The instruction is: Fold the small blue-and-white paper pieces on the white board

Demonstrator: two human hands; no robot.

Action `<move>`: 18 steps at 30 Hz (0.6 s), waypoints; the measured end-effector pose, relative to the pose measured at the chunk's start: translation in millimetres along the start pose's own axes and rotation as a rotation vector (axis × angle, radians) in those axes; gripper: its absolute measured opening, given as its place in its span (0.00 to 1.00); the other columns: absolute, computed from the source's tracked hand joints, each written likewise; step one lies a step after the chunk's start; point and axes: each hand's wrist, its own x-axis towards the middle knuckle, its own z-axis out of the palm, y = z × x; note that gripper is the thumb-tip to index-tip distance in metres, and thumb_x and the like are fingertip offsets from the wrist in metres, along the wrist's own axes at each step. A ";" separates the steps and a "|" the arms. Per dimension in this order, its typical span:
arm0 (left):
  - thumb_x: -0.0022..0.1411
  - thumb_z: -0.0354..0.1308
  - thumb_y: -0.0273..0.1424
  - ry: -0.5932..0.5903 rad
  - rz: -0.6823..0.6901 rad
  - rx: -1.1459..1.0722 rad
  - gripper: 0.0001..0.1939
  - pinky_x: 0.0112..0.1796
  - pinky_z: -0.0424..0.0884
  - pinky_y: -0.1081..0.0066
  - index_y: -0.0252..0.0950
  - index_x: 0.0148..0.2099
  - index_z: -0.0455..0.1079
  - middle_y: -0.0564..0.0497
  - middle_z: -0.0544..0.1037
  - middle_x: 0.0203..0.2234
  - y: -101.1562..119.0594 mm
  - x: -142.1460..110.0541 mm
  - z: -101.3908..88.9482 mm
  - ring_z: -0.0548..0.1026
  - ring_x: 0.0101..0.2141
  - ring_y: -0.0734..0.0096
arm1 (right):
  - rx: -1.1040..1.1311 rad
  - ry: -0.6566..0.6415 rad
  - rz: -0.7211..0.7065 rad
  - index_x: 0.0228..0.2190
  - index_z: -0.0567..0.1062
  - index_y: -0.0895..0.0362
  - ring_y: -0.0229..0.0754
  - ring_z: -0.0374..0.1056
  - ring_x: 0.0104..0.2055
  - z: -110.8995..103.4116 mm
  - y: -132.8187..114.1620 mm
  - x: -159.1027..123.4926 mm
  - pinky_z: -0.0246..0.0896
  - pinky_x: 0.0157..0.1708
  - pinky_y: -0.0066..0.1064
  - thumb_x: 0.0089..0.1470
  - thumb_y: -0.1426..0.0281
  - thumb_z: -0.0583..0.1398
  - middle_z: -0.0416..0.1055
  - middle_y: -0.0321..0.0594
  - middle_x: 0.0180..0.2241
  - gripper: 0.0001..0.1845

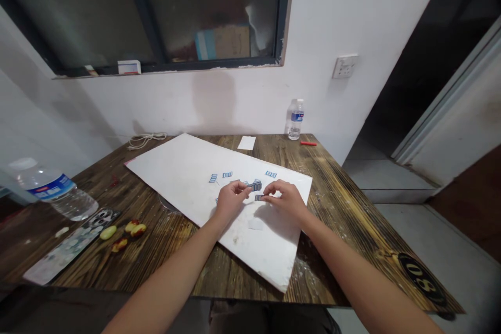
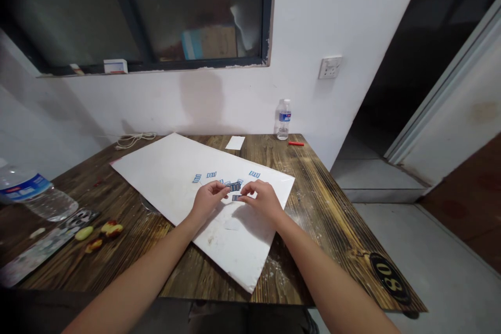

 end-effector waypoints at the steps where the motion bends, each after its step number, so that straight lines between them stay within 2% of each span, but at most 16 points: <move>1: 0.52 0.62 0.40 -0.020 0.005 0.004 0.12 0.31 0.67 0.71 0.36 0.29 0.72 0.52 0.76 0.21 0.3 -0.6 0.4 0.75 0.26 0.68 | -0.005 0.038 0.001 0.25 0.77 0.51 0.42 0.67 0.33 -0.4 0.2 0.1 0.59 0.32 0.32 0.48 0.63 0.66 0.74 0.36 0.27 0.06; 4: 0.52 0.62 0.40 -0.077 0.016 0.023 0.12 0.31 0.67 0.71 0.36 0.29 0.72 0.52 0.76 0.22 1.3 -2.1 1.4 0.75 0.26 0.67 | -0.048 0.102 -0.009 0.25 0.77 0.51 0.43 0.67 0.32 -0.3 0.7 -0.6 0.59 0.32 0.33 0.49 0.62 0.66 0.74 0.37 0.26 0.07; 9: 0.53 0.62 0.39 -0.164 0.072 0.089 0.11 0.31 0.66 0.71 0.35 0.29 0.73 0.52 0.76 0.23 5.3 -4.8 0.6 0.73 0.27 0.69 | -0.119 0.137 -0.010 0.25 0.77 0.53 0.41 0.66 0.30 2.1 -1.3 -2.8 0.57 0.36 0.35 0.50 0.64 0.65 0.75 0.36 0.25 0.06; 18: 0.55 0.61 0.41 -0.202 0.152 0.173 0.13 0.29 0.66 0.72 0.36 0.29 0.73 0.51 0.77 0.25 10.4 -8.2 0.0 0.72 0.28 0.70 | -0.058 0.170 -0.022 0.22 0.76 0.53 0.43 0.63 0.31 4.3 -11.8 -4.4 0.56 0.34 0.35 0.49 0.66 0.65 0.73 0.38 0.25 0.08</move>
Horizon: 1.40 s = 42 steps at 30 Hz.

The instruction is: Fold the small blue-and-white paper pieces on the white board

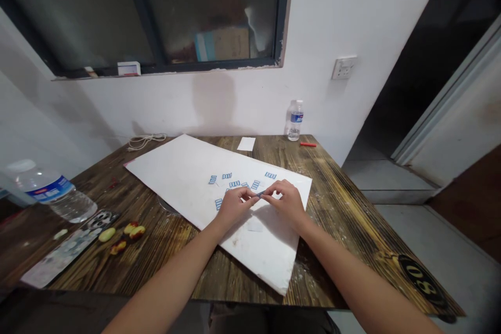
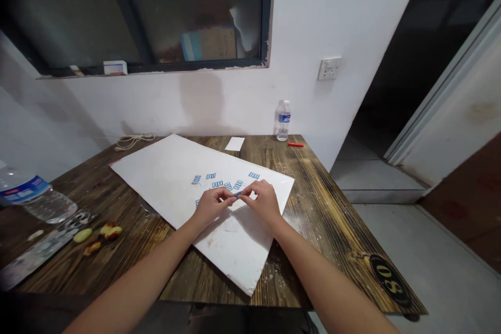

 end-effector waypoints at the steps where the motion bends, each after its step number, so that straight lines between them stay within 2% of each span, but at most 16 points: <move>1: 0.55 0.61 0.41 0.002 0.004 0.002 0.13 0.29 0.66 0.72 0.36 0.29 0.73 0.51 0.77 0.25 0.1 0.0 0.2 0.72 0.28 0.70 | 0.012 0.001 0.007 0.22 0.76 0.53 0.43 0.63 0.31 0.4 0.2 0.0 0.56 0.34 0.35 0.49 0.66 0.65 0.73 0.38 0.24 0.08; 5: 0.55 0.61 0.41 0.024 0.000 -0.006 0.13 0.29 0.66 0.73 0.36 0.28 0.73 0.52 0.76 0.24 -0.8 0.2 1.1 0.72 0.27 0.71 | 0.061 0.022 0.025 0.23 0.76 0.53 0.44 0.64 0.35 1.9 4.5 1.5 0.58 0.36 0.35 0.47 0.64 0.66 0.72 0.39 0.28 0.07; 7: 0.55 0.61 0.40 0.026 -0.014 -0.032 0.12 0.29 0.66 0.73 0.36 0.29 0.73 0.52 0.76 0.24 -2.4 0.5 1.3 0.72 0.27 0.71 | 0.100 0.044 0.044 0.27 0.77 0.54 0.44 0.64 0.37 2.2 7.6 2.8 0.59 0.37 0.36 0.46 0.63 0.67 0.72 0.41 0.34 0.08; 9: 0.54 0.61 0.40 0.020 -0.026 -0.074 0.12 0.29 0.66 0.73 0.36 0.29 0.73 0.52 0.76 0.25 -4.1 0.9 1.2 0.72 0.27 0.71 | 0.156 0.020 0.094 0.34 0.77 0.53 0.44 0.65 0.38 2.1 10.3 3.9 0.60 0.37 0.35 0.44 0.62 0.67 0.73 0.42 0.37 0.14; 11: 0.54 0.62 0.40 0.008 -0.032 -0.113 0.12 0.29 0.66 0.73 0.35 0.30 0.73 0.52 0.76 0.24 -5.2 1.4 0.5 0.72 0.26 0.71 | 0.217 -0.054 0.179 0.35 0.77 0.54 0.44 0.67 0.37 2.0 11.8 4.4 0.61 0.37 0.34 0.44 0.61 0.66 0.74 0.40 0.36 0.15; 13: 0.54 0.62 0.40 -0.015 -0.040 -0.122 0.12 0.28 0.66 0.73 0.35 0.31 0.73 0.52 0.76 0.24 -4.8 2.4 -1.8 0.73 0.26 0.71 | 0.254 -0.118 0.258 0.30 0.78 0.55 0.43 0.68 0.34 1.8 11.9 4.7 0.60 0.35 0.33 0.45 0.60 0.65 0.75 0.39 0.30 0.12; 16: 0.55 0.61 0.42 -0.071 -0.064 -0.081 0.13 0.29 0.67 0.72 0.37 0.35 0.75 0.50 0.78 0.27 -2.0 5.1 -10.9 0.74 0.29 0.69 | 0.263 -0.108 0.296 0.24 0.77 0.56 0.41 0.67 0.31 1.0 10.6 5.3 0.59 0.34 0.32 0.43 0.61 0.65 0.74 0.37 0.26 0.10; 18: 0.56 0.59 0.42 -0.080 -0.087 0.001 0.14 0.30 0.68 0.71 0.38 0.38 0.75 0.50 0.79 0.31 0.1 7.2 -21.5 0.75 0.31 0.67 | 0.263 -0.067 0.303 0.24 0.77 0.55 0.41 0.66 0.30 0.3 10.5 5.9 0.59 0.34 0.32 0.42 0.61 0.66 0.74 0.37 0.26 0.10; 21: 0.57 0.58 0.39 -0.014 -0.107 0.299 0.11 0.33 0.66 0.70 0.40 0.38 0.76 0.50 0.80 0.35 1.1 9.3 -41.6 0.75 0.35 0.65 | 0.268 -0.026 0.322 0.24 0.77 0.56 0.40 0.65 0.30 -0.1 13.6 6.6 0.58 0.33 0.31 0.42 0.61 0.65 0.74 0.37 0.26 0.11; 24: 0.58 0.56 0.36 0.046 -0.212 0.640 0.08 0.32 0.62 0.69 0.40 0.34 0.75 0.50 0.79 0.35 -0.9 9.5 -60.5 0.74 0.37 0.63 | 0.273 -0.011 0.342 0.24 0.77 0.56 0.40 0.64 0.30 0.9 18.5 6.9 0.58 0.32 0.31 0.41 0.60 0.65 0.73 0.37 0.26 0.11; 27: 0.57 0.57 0.36 -0.003 -0.353 0.788 0.07 0.31 0.60 0.70 0.39 0.32 0.73 0.49 0.78 0.35 -5.2 8.9 -73.6 0.74 0.37 0.62 | 0.273 -0.004 0.352 0.24 0.77 0.56 0.40 0.63 0.29 2.0 21.4 7.2 0.57 0.32 0.31 0.41 0.59 0.65 0.73 0.37 0.25 0.12; 30: 0.52 0.60 0.39 -0.101 -0.420 0.769 0.09 0.30 0.59 0.71 0.39 0.33 0.71 0.50 0.78 0.34 -11.9 8.3 -80.9 0.73 0.36 0.63 | 0.274 -0.013 0.340 0.24 0.77 0.56 0.39 0.63 0.29 1.9 21.3 7.7 0.57 0.32 0.31 0.41 0.59 0.65 0.72 0.36 0.25 0.12; 33: 0.45 0.65 0.38 -0.187 -0.407 0.725 0.13 0.29 0.59 0.72 0.39 0.32 0.69 0.50 0.78 0.34 -20.8 7.5 -83.7 0.73 0.34 0.64 | 0.266 -0.021 0.339 0.24 0.77 0.56 0.39 0.63 0.29 1.2 20.0 8.2 0.57 0.32 0.30 0.41 0.59 0.65 0.72 0.36 0.25 0.12; 38: 0.41 0.66 0.36 -0.170 -0.382 0.677 0.13 0.28 0.57 0.71 0.39 0.29 0.67 0.50 0.77 0.31 -28.8 5.5 -82.7 0.72 0.32 0.63 | 0.251 -0.019 0.346 0.24 0.77 0.56 0.39 0.63 0.29 1.3 19.0 8.1 0.57 0.32 0.31 0.42 0.59 0.64 0.72 0.36 0.25 0.12; 42: 0.46 0.63 0.33 -0.113 -0.363 0.659 0.06 0.27 0.56 0.71 0.40 0.27 0.69 0.51 0.77 0.28 -21.2 5.7 -82.1 0.72 0.30 0.64 | 0.252 -0.021 0.341 0.25 0.77 0.56 0.39 0.63 0.29 2.0 19.4 7.3 0.58 0.32 0.30 0.42 0.59 0.65 0.72 0.36 0.25 0.13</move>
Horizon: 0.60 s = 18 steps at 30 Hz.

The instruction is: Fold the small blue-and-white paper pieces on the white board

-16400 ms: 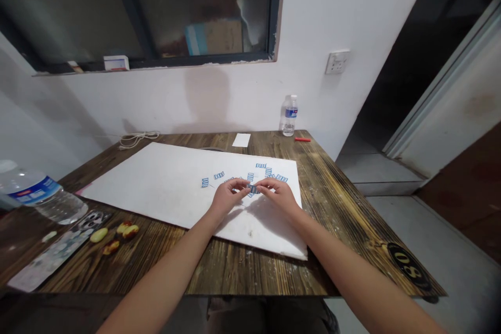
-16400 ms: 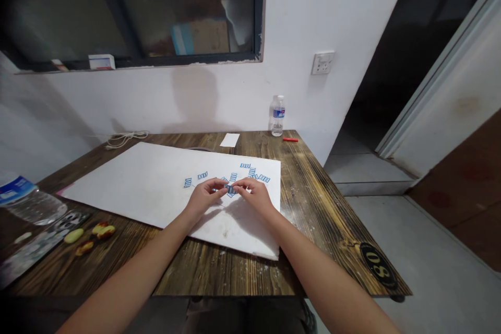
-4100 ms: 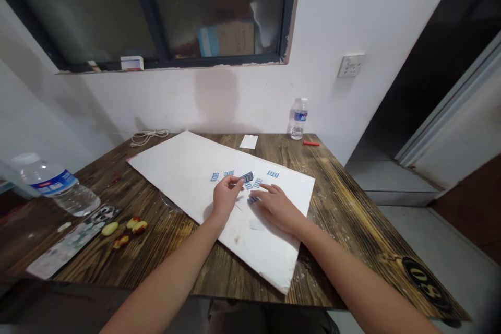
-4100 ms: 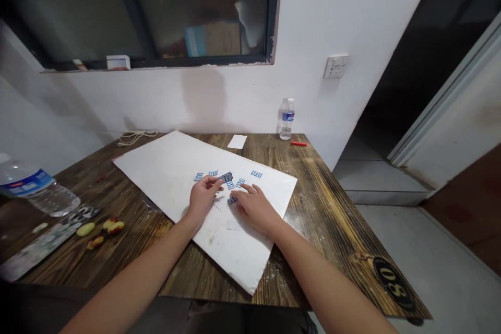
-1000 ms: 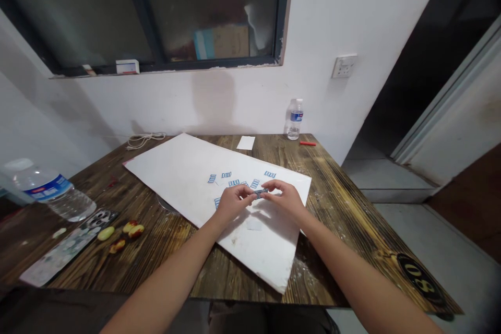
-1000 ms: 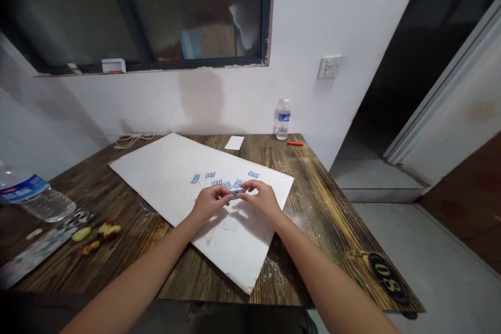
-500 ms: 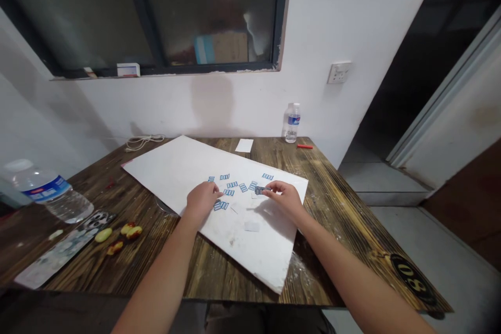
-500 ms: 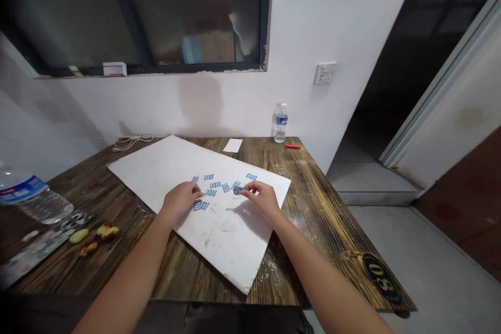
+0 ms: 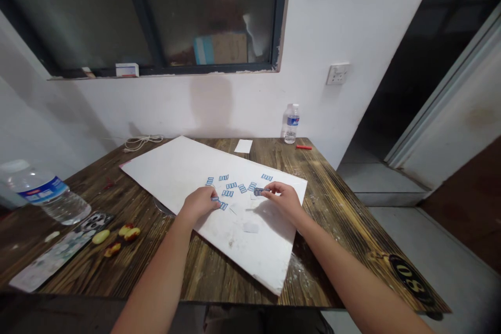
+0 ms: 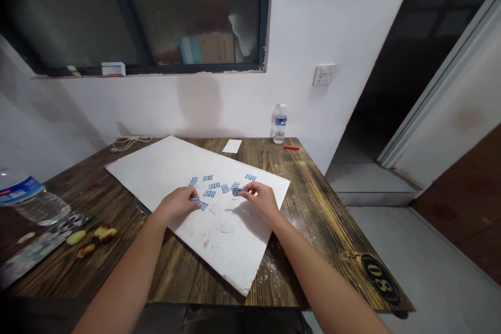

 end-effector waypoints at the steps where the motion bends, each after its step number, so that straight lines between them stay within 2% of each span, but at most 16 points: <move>1: 0.48 0.61 0.33 0.023 -0.007 -0.009 0.04 0.28 0.56 0.70 0.39 0.27 0.70 0.50 0.77 0.28 2.1 -0.4 -1.9 0.72 0.30 0.64 | -0.001 -0.002 -0.002 0.25 0.77 0.56 0.39 0.63 0.29 0.1 0.4 -0.2 0.58 0.32 0.30 0.42 0.58 0.65 0.72 0.36 0.25 0.13; 6: 0.54 0.57 0.34 0.220 0.075 -0.095 0.08 0.33 0.62 0.68 0.40 0.30 0.76 0.48 0.77 0.33 10.2 0.9 -9.9 0.73 0.35 0.62 | 0.044 -0.021 0.022 0.24 0.77 0.56 0.38 0.62 0.28 1.8 2.3 -0.8 0.56 0.30 0.30 0.41 0.59 0.66 0.71 0.36 0.25 0.13; 8: 0.54 0.58 0.36 0.236 0.105 -0.227 0.09 0.35 0.63 0.68 0.39 0.32 0.77 0.48 0.78 0.32 13.5 1.8 -10.4 0.73 0.35 0.62 | 0.096 -0.018 0.050 0.24 0.76 0.57 0.38 0.61 0.27 3.1 2.5 -1.1 0.55 0.29 0.29 0.40 0.59 0.67 0.70 0.35 0.24 0.14; 13: 0.51 0.62 0.40 0.071 0.186 -0.676 0.13 0.33 0.67 0.69 0.35 0.32 0.76 0.48 0.80 0.29 28.8 0.1 -0.7 0.76 0.32 0.65 | 0.267 -0.014 0.115 0.23 0.74 0.57 0.37 0.61 0.25 6.9 -0.3 -2.9 0.55 0.27 0.29 0.36 0.56 0.69 0.70 0.35 0.23 0.19; 18: 0.45 0.67 0.35 -0.057 0.245 -0.879 0.11 0.34 0.70 0.69 0.35 0.29 0.73 0.48 0.81 0.28 46.2 -5.1 21.5 0.77 0.31 0.66 | 0.340 -0.031 0.157 0.22 0.74 0.57 0.38 0.64 0.26 10.0 -4.9 -6.3 0.58 0.28 0.30 0.33 0.55 0.70 0.72 0.36 0.23 0.20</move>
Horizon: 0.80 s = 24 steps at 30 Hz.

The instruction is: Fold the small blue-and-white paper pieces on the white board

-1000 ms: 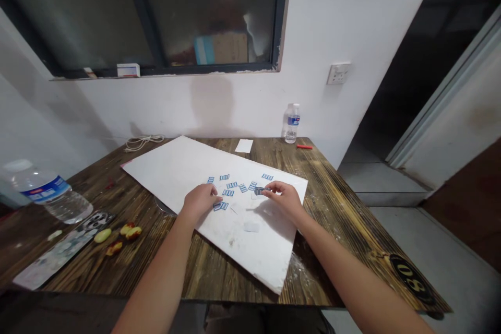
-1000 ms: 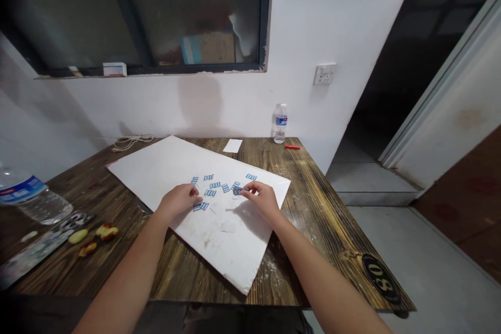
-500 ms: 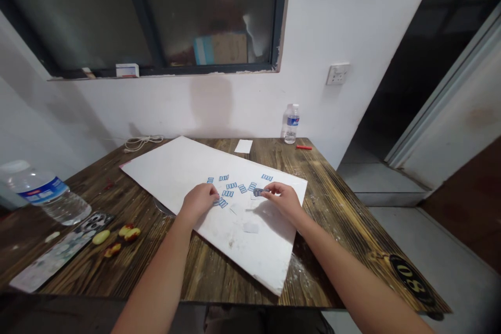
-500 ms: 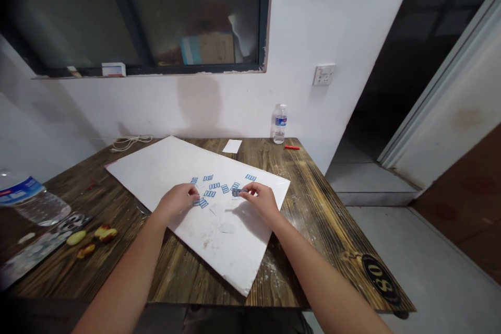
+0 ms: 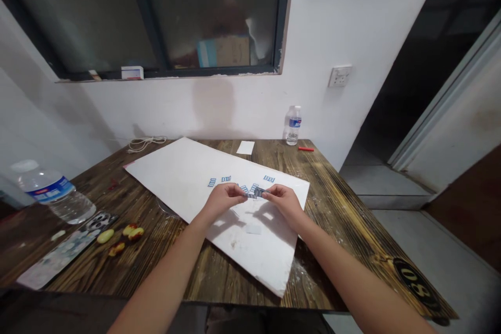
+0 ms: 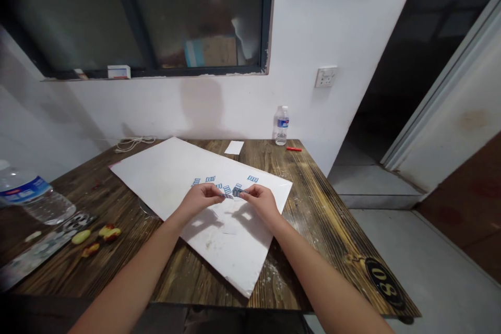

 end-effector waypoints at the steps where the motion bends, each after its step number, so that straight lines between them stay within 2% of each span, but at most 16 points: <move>1: 0.44 0.68 0.34 -0.020 0.002 -0.006 0.10 0.34 0.70 0.69 0.35 0.28 0.72 0.48 0.80 0.28 -1.6 -0.6 4.5 0.78 0.32 0.66 | 0.009 -0.009 0.007 0.22 0.74 0.57 0.38 0.64 0.26 0.7 0.0 -0.5 0.58 0.29 0.30 0.33 0.55 0.71 0.72 0.37 0.23 0.20; 5: 0.44 0.67 0.35 0.005 -0.042 0.030 0.11 0.30 0.69 0.70 0.35 0.26 0.69 0.49 0.79 0.25 -5.5 -2.3 14.3 0.77 0.29 0.66 | 0.027 -0.060 0.020 0.22 0.75 0.57 0.40 0.67 0.27 2.6 1.1 -1.0 0.61 0.30 0.31 0.30 0.56 0.71 0.74 0.38 0.24 0.21; 10: 0.46 0.66 0.37 0.057 -0.039 0.052 0.13 0.28 0.67 0.71 0.35 0.25 0.67 0.51 0.77 0.21 -6.2 -2.0 14.6 0.75 0.26 0.68 | 0.017 -0.086 0.011 0.22 0.76 0.57 0.40 0.68 0.27 2.4 2.3 -0.6 0.62 0.30 0.32 0.29 0.57 0.72 0.75 0.38 0.24 0.20; 14: 0.45 0.67 0.37 0.046 -0.025 0.070 0.15 0.26 0.65 0.73 0.35 0.24 0.65 0.51 0.77 0.21 -6.6 -4.0 16.1 0.74 0.25 0.70 | -0.061 -0.112 -0.005 0.23 0.77 0.57 0.39 0.67 0.27 2.3 0.1 -1.7 0.61 0.30 0.31 0.30 0.59 0.71 0.75 0.37 0.23 0.18; 17: 0.45 0.67 0.39 0.047 0.004 0.117 0.16 0.25 0.64 0.73 0.35 0.24 0.65 0.52 0.76 0.21 -6.5 -5.0 16.9 0.73 0.24 0.70 | -0.154 -0.121 -0.055 0.23 0.78 0.57 0.39 0.66 0.27 2.4 -3.4 -3.0 0.60 0.30 0.31 0.34 0.59 0.70 0.75 0.37 0.24 0.15; 22: 0.47 0.65 0.42 0.064 0.029 0.145 0.15 0.28 0.67 0.72 0.35 0.27 0.69 0.51 0.77 0.23 -5.0 0.1 3.4 0.74 0.26 0.69 | -0.176 -0.052 -0.078 0.25 0.79 0.57 0.39 0.66 0.27 0.0 -2.7 -1.3 0.59 0.29 0.31 0.38 0.58 0.68 0.75 0.37 0.24 0.15; 24: 0.50 0.62 0.42 0.139 -0.003 0.153 0.14 0.28 0.67 0.71 0.36 0.29 0.70 0.50 0.77 0.23 -3.9 2.8 -8.2 0.74 0.26 0.69 | -0.145 -0.015 -0.060 0.26 0.79 0.57 0.40 0.66 0.26 -1.7 0.2 0.6 0.59 0.28 0.31 0.38 0.57 0.68 0.75 0.38 0.24 0.17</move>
